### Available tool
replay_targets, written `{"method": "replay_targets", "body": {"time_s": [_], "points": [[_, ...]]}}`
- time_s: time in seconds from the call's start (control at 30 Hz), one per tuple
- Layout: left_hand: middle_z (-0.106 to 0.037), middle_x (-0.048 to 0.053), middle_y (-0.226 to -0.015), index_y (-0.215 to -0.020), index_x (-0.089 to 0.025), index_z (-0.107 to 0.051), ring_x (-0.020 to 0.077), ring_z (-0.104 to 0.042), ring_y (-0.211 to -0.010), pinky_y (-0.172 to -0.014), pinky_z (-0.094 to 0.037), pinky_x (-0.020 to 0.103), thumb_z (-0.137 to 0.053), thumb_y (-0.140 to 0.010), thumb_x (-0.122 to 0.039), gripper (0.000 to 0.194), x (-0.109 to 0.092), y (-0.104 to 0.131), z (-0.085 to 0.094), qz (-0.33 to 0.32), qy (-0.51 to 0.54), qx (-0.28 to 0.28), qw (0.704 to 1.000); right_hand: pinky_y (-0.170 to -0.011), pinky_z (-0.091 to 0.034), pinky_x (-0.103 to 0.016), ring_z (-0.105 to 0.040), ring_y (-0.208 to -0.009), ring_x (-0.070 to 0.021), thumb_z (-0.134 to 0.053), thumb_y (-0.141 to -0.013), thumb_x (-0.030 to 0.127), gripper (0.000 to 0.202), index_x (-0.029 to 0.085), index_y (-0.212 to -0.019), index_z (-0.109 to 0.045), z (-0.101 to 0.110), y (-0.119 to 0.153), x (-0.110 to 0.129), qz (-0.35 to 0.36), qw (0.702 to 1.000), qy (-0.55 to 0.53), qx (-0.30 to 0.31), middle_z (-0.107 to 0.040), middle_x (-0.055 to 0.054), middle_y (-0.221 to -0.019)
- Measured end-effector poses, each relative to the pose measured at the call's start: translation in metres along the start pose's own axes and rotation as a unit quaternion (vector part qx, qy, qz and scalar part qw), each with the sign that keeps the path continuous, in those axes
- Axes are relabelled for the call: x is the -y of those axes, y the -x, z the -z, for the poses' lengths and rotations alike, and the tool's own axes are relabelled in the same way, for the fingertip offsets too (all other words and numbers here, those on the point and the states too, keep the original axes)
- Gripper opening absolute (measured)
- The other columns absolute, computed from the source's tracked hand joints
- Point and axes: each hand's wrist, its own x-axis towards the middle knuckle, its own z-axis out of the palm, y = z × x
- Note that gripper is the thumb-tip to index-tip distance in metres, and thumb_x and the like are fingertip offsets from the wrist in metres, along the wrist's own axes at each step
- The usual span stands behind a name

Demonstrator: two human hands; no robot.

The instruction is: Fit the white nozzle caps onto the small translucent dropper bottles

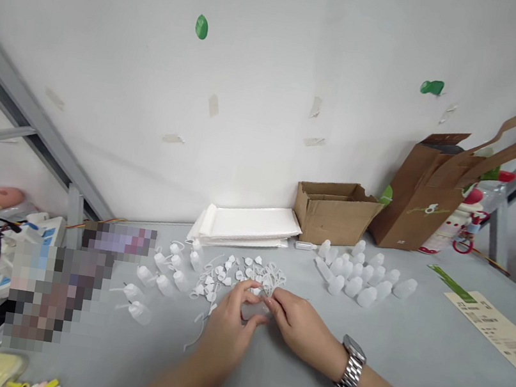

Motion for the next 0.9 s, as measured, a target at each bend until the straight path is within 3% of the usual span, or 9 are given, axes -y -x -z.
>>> {"method": "replay_targets", "body": {"time_s": [0.17,0.33,0.47,0.57,0.7,0.9], "points": [[-0.066,0.001,-0.089,-0.106,-0.029,-0.059,0.0220,-0.059,-0.089,-0.074,-0.044,0.032,-0.061,-0.070,-0.018,0.038,0.000,-0.001,0.002,-0.035,-0.019,-0.015,0.999,-0.054,-0.036,-0.024,-0.051,-0.058,-0.0143,-0.040,-0.091,0.040,0.032,0.021,-0.067,-0.049,0.011,-0.002,0.002,-0.034,0.993,-0.117,-0.003,-0.056,0.001,-0.063],[-0.066,0.003,-0.094,-0.110,-0.027,-0.057,0.0220,-0.061,-0.088,-0.071,-0.047,0.031,-0.062,-0.072,-0.024,0.038,-0.007,-0.004,0.004,-0.006,0.015,-0.007,1.000,-0.052,-0.038,-0.024,-0.046,-0.053,-0.0121,-0.044,-0.087,0.049,0.034,0.021,-0.068,-0.048,0.023,-0.007,-0.003,-0.071,0.965,-0.229,-0.108,-0.050,0.003,-0.059],[-0.065,0.003,-0.094,-0.110,-0.027,-0.057,0.0183,-0.063,-0.071,-0.070,-0.048,0.032,-0.061,-0.073,-0.026,0.038,-0.009,-0.004,0.004,0.015,0.027,-0.004,1.000,-0.049,-0.041,-0.025,-0.047,-0.050,-0.0115,-0.051,-0.081,0.053,0.034,0.020,-0.075,-0.052,0.027,-0.012,-0.006,-0.096,0.933,-0.308,-0.160,-0.052,0.002,-0.063],[-0.064,0.002,-0.096,-0.112,-0.028,-0.055,0.0150,-0.062,-0.064,-0.070,-0.049,0.032,-0.059,-0.075,-0.027,0.037,-0.008,-0.003,0.004,0.009,0.035,-0.002,0.999,-0.051,-0.042,-0.025,-0.048,-0.051,-0.0119,-0.056,-0.077,0.053,0.034,0.019,-0.076,-0.057,0.026,-0.013,-0.006,-0.096,0.926,-0.323,-0.169,-0.053,0.001,-0.063],[-0.064,0.002,-0.095,-0.112,-0.028,-0.055,0.0159,-0.063,-0.069,-0.069,-0.049,0.032,-0.059,-0.075,-0.027,0.037,-0.005,-0.003,0.003,-0.004,0.032,-0.003,0.999,-0.054,-0.041,-0.026,-0.049,-0.057,-0.0127,-0.059,-0.076,0.048,0.029,0.019,-0.076,-0.061,0.024,-0.011,-0.007,-0.074,0.935,-0.293,-0.188,-0.055,0.000,-0.070],[-0.064,0.002,-0.094,-0.111,-0.027,-0.055,0.0160,-0.063,-0.070,-0.068,-0.050,0.032,-0.059,-0.076,-0.027,0.035,-0.007,-0.003,0.004,-0.010,0.041,0.008,0.999,-0.052,-0.035,-0.025,-0.042,-0.051,-0.0113,-0.059,-0.075,0.049,0.035,0.019,-0.060,-0.054,0.022,-0.009,-0.007,-0.097,0.932,-0.305,-0.168,-0.045,0.004,-0.054]]}}
